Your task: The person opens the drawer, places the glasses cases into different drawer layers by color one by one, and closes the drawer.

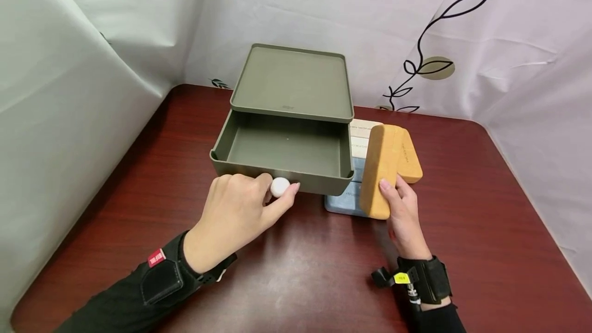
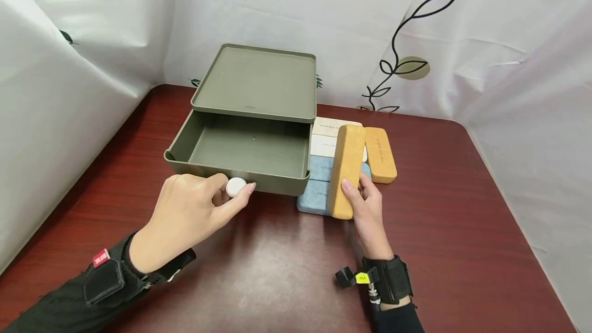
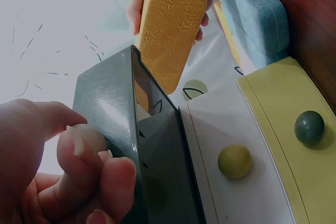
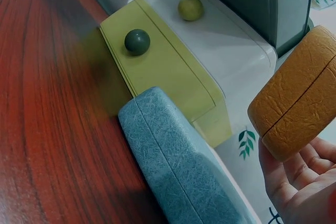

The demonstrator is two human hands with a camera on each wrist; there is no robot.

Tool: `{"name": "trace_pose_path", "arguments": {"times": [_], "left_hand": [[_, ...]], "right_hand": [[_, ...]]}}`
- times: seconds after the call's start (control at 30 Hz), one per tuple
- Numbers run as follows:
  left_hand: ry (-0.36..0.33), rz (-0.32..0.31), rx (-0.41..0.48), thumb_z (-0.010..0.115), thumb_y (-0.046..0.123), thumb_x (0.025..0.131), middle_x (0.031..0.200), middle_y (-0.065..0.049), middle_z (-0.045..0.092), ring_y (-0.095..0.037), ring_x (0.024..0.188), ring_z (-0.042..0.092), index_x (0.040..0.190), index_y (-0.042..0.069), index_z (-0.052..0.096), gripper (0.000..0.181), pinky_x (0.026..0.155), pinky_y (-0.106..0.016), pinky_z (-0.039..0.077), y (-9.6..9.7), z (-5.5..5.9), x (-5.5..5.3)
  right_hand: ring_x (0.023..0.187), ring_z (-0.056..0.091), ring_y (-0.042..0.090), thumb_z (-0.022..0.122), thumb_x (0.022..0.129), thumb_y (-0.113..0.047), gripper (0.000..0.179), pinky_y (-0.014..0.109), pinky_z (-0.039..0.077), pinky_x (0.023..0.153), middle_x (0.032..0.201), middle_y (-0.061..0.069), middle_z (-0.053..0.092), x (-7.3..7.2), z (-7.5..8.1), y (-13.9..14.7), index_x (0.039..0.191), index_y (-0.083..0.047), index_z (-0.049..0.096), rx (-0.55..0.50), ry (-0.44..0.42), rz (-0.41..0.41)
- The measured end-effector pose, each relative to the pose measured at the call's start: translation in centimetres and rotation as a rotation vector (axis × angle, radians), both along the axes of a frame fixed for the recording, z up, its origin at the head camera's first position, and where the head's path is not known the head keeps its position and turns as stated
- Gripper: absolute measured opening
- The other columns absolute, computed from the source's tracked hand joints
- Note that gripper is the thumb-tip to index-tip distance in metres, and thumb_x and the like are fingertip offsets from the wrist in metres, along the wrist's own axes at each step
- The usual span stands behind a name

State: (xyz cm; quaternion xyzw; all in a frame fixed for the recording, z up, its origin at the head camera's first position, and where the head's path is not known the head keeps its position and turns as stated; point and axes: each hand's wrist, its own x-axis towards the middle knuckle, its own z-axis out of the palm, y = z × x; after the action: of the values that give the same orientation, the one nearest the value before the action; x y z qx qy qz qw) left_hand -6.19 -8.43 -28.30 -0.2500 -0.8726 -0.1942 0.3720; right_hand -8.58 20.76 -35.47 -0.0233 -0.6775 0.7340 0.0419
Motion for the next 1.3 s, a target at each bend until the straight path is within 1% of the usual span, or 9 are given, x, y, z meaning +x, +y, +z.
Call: {"name": "trace_pose_path", "arguments": {"times": [0.3,0.63,0.87,0.97,1.03,1.3], "left_hand": [[0.003,0.005,-0.007,0.069,0.038,0.081,0.049,0.010,0.014,-0.006,0.049,0.009,0.049,0.017,0.031,0.054,0.038,-0.021,0.013,-0.1,0.0,0.3],[0.014,-0.007,0.001,0.068,0.041,0.082,0.042,0.008,0.022,-0.005,0.045,0.011,0.048,0.018,0.032,0.055,0.038,-0.021,0.013,-0.1,-0.2,0.5],[0.038,-0.013,0.008,0.069,0.041,0.082,0.041,0.007,0.021,-0.005,0.047,0.010,0.048,0.019,0.032,0.055,0.038,-0.021,0.013,-0.1,-0.3,0.7],[0.038,-0.011,0.009,0.069,0.042,0.082,0.042,0.007,0.021,-0.005,0.047,0.009,0.048,0.018,0.031,0.055,0.038,-0.021,0.013,-0.1,-0.3,0.7],[0.034,-0.010,0.009,0.069,0.042,0.082,0.042,0.007,0.020,-0.005,0.048,0.009,0.049,0.018,0.031,0.056,0.038,-0.021,0.013,-0.1,-0.3,0.8],[-0.038,-0.012,0.016,0.068,0.041,0.083,0.044,0.008,0.019,-0.005,0.046,0.011,0.049,0.019,0.032,0.055,0.040,-0.021,0.013,-0.2,-0.4,1.1]], "right_hand": [[0.081,0.067,0.010,0.052,0.099,-0.023,0.032,0.024,0.054,0.069,0.099,0.000,0.065,0.1,0.0,-0.1,0.127,-0.009,0.052,0.022,-0.020,0.011],[0.083,0.067,0.008,0.052,0.099,-0.020,0.032,0.023,0.054,0.070,0.100,-0.001,0.065,-0.1,-0.2,-0.2,0.128,-0.008,0.051,0.001,-0.010,0.005],[0.083,0.067,0.008,0.053,0.098,-0.020,0.031,0.022,0.054,0.070,0.099,-0.001,0.065,-0.1,-0.2,-0.4,0.127,-0.008,0.052,0.009,-0.019,0.006],[0.081,0.066,0.008,0.053,0.099,-0.021,0.030,0.022,0.054,0.070,0.098,-0.001,0.064,-0.1,-0.2,-0.4,0.126,-0.009,0.052,0.022,-0.025,0.007],[0.081,0.066,0.008,0.053,0.099,-0.021,0.029,0.022,0.054,0.069,0.098,-0.001,0.064,-0.1,-0.2,-0.4,0.125,-0.009,0.052,0.030,-0.028,0.006],[0.080,0.067,0.008,0.053,0.098,-0.022,0.029,0.022,0.054,0.069,0.097,-0.001,0.065,-0.1,-0.3,-0.4,0.124,-0.009,0.052,0.038,-0.036,0.004]]}}
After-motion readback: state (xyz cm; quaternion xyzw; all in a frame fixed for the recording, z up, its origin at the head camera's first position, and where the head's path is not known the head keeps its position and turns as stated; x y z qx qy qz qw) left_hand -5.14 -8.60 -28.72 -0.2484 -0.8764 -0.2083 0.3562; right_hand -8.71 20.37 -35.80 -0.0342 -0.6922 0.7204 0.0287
